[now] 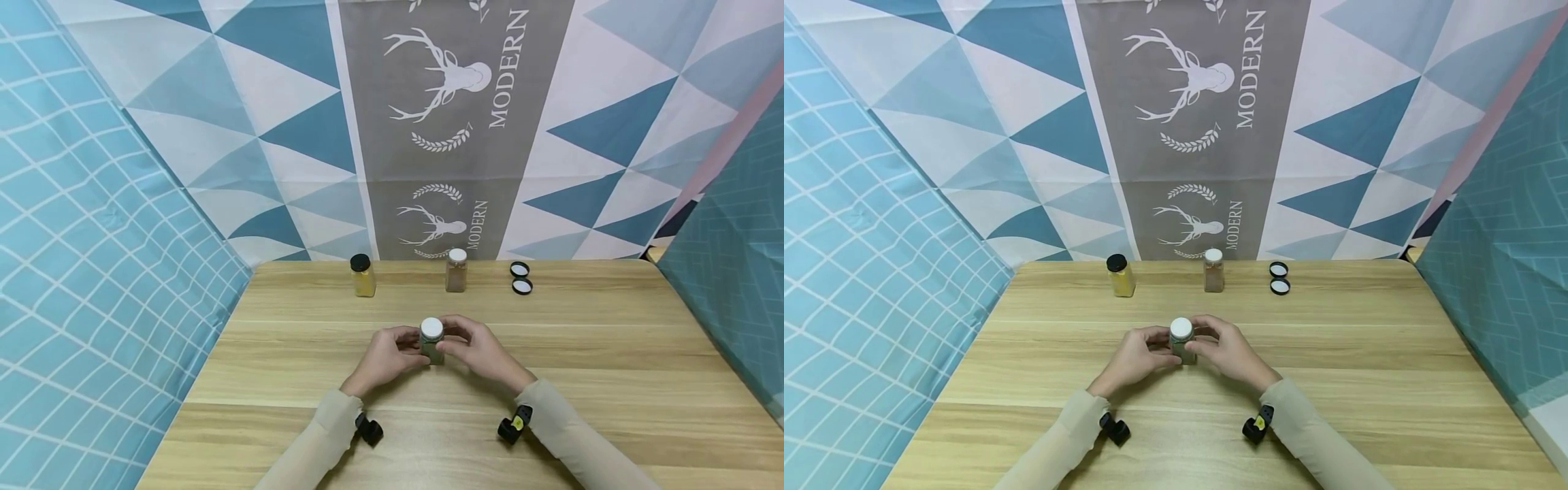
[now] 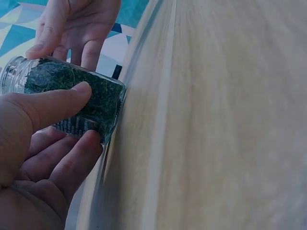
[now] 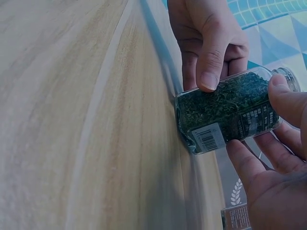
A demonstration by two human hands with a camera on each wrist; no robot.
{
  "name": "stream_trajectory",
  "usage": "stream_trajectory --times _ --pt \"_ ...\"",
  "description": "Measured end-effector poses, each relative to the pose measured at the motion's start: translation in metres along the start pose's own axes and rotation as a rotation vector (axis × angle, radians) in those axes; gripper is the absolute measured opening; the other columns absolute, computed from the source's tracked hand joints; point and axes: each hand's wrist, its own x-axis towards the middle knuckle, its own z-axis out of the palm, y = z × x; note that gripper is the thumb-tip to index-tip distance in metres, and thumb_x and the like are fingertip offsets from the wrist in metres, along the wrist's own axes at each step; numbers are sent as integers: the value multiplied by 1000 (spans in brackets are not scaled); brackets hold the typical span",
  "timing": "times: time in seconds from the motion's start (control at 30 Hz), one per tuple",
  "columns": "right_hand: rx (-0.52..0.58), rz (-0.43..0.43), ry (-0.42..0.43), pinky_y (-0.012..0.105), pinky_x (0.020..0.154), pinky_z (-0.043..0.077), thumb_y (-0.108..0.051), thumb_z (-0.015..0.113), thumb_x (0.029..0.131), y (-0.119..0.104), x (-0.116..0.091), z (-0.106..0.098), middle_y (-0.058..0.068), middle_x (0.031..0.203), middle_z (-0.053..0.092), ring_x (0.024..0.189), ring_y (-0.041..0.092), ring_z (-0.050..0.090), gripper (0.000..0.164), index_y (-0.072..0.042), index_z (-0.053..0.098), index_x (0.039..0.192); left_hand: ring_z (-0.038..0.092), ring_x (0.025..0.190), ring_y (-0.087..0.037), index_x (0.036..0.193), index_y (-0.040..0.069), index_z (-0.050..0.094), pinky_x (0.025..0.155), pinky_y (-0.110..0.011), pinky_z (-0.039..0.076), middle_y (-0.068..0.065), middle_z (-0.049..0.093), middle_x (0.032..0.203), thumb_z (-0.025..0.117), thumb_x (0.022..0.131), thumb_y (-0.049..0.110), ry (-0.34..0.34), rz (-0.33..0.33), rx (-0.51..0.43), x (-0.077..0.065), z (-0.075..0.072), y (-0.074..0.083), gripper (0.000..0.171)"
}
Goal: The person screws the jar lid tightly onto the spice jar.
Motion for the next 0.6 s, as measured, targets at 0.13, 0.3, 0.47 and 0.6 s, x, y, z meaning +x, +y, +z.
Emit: stream_trajectory --times 0.13,0.3,0.47,0.6 --pt "-1 -20 7 43 108 55 -15 75 96 0 -2 0 14 133 67 125 35 64 43 -4 62 135 74 101 -15 126 8 71 86 -21 62 -7 77 116 89 83 18 1 1 0 -1 2 1 48" --pt "7 -39 8 48 109 54 -14 75 95 2 -3 -1 17 132 67 124 37 64 43 -2 62 135 74 102 -16 126 7 71 88 -22 62 -7 76 117 89 83 19 4 8 8 -1 3 1 48" --pt "19 -26 9 47 111 52 -14 75 95 3 -5 -2 15 132 67 125 36 64 44 -2 61 135 74 102 -16 124 8 72 89 -24 62 -6 77 117 89 82 20 10 12 16 -2 5 0 47" --pt "31 -13 7 45 111 52 -15 76 94 3 -7 -3 14 133 67 126 36 63 45 -3 62 136 74 102 -16 123 8 72 89 -23 62 -6 77 116 90 82 20 10 8 10 -3 6 2 46"
